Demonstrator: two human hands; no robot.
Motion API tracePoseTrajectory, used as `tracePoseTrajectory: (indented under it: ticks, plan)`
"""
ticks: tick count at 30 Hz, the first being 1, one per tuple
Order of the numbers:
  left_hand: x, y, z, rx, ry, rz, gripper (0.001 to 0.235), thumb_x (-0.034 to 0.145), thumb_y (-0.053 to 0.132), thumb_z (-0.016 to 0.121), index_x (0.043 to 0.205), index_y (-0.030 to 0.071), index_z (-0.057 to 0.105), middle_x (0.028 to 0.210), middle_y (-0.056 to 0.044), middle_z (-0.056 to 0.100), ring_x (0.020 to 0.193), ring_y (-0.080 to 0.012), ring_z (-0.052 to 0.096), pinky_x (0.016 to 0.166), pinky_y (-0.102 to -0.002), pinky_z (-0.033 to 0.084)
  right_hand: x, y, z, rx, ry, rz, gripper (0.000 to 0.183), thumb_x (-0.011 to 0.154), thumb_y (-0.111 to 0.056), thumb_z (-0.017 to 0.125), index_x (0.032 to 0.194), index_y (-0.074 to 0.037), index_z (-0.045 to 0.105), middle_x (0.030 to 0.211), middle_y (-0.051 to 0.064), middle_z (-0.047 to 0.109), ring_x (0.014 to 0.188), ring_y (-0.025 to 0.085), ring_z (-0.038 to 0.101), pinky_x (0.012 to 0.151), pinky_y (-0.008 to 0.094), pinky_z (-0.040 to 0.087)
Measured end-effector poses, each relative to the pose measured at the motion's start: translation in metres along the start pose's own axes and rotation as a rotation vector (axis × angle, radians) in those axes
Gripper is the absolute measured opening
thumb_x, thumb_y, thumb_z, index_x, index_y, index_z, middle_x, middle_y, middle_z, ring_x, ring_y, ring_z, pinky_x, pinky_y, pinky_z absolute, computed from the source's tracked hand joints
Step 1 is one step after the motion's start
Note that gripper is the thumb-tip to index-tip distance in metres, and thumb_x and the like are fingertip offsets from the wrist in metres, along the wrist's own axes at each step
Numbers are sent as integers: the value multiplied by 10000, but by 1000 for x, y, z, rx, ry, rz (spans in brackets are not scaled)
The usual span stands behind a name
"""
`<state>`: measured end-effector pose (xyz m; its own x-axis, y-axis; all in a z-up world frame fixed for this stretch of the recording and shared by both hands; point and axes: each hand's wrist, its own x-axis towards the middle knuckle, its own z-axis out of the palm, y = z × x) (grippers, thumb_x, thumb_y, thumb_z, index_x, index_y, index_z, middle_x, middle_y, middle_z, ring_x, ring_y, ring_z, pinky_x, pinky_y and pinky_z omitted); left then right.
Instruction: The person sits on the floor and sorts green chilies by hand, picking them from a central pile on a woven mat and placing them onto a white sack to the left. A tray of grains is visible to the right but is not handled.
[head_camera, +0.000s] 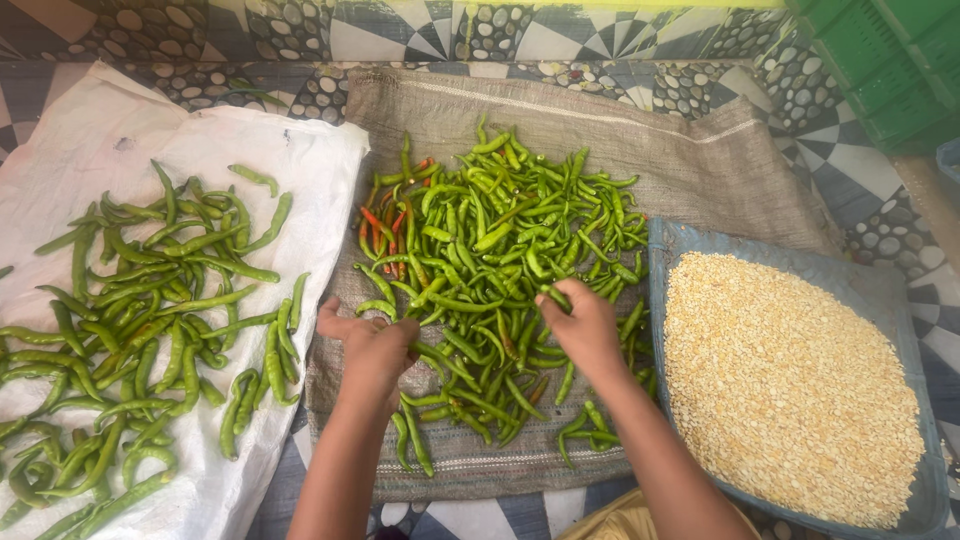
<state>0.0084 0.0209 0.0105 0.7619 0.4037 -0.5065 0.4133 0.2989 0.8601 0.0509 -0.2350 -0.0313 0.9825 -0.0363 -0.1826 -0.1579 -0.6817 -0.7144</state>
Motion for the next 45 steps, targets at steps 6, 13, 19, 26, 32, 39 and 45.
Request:
tracePoseTrajectory:
  ticks: [6,13,19,26,32,39,45]
  plan:
    - [17,-18,2,-397,-231,-251,1004,769,-240,485,1540,206,22,1191,-180,623,939,-234,648,808,-372,581,-21,-13,54,-320,301,-715,435,742,-165,833,1101,-37,623,947,156,729,761,271,697,654,349,575]
    - [20,-24,-1,-335,-399,-176,572,931,11,627,1462,89,430,1215,-88,742,897,-154,663,771,-286,576,9,-5,1,-285,-41,93,313,872,-181,779,1135,-53,667,914,101,777,749,203,751,712,340,577]
    - [-1,-35,15,642,-196,331,332,1011,273,682,1305,127,638,1044,-129,775,778,-212,736,734,-332,576,25,27,-29,95,146,175,254,865,-73,750,1116,-61,714,890,67,724,714,140,667,609,267,485]
    - [-26,-62,32,1332,-318,785,347,786,27,675,1124,109,680,1303,-85,584,755,-343,733,667,-448,601,34,35,-46,1085,-44,269,196,954,-195,699,1113,-87,734,810,-5,636,743,111,569,633,267,464]
    - [-20,-62,29,1244,-262,749,151,874,201,706,999,117,703,1053,-91,712,790,-330,719,679,-456,582,33,30,-65,1365,32,249,261,993,-298,692,935,-69,582,909,76,646,875,212,629,824,374,578]
    - [-25,-25,32,-65,-491,-56,397,1072,317,456,1285,58,667,1233,-142,777,779,-279,627,734,-412,508,19,5,-75,1353,-227,220,460,946,-109,581,1369,69,549,1289,203,637,1201,288,636,1098,453,507]
    - [-26,-16,29,-546,-632,-218,479,1039,269,375,1413,11,528,1404,-146,645,1241,-259,628,1030,-397,522,14,-4,-70,1371,-418,158,681,797,56,462,1473,109,401,1481,302,507,1367,369,531,1161,489,422]
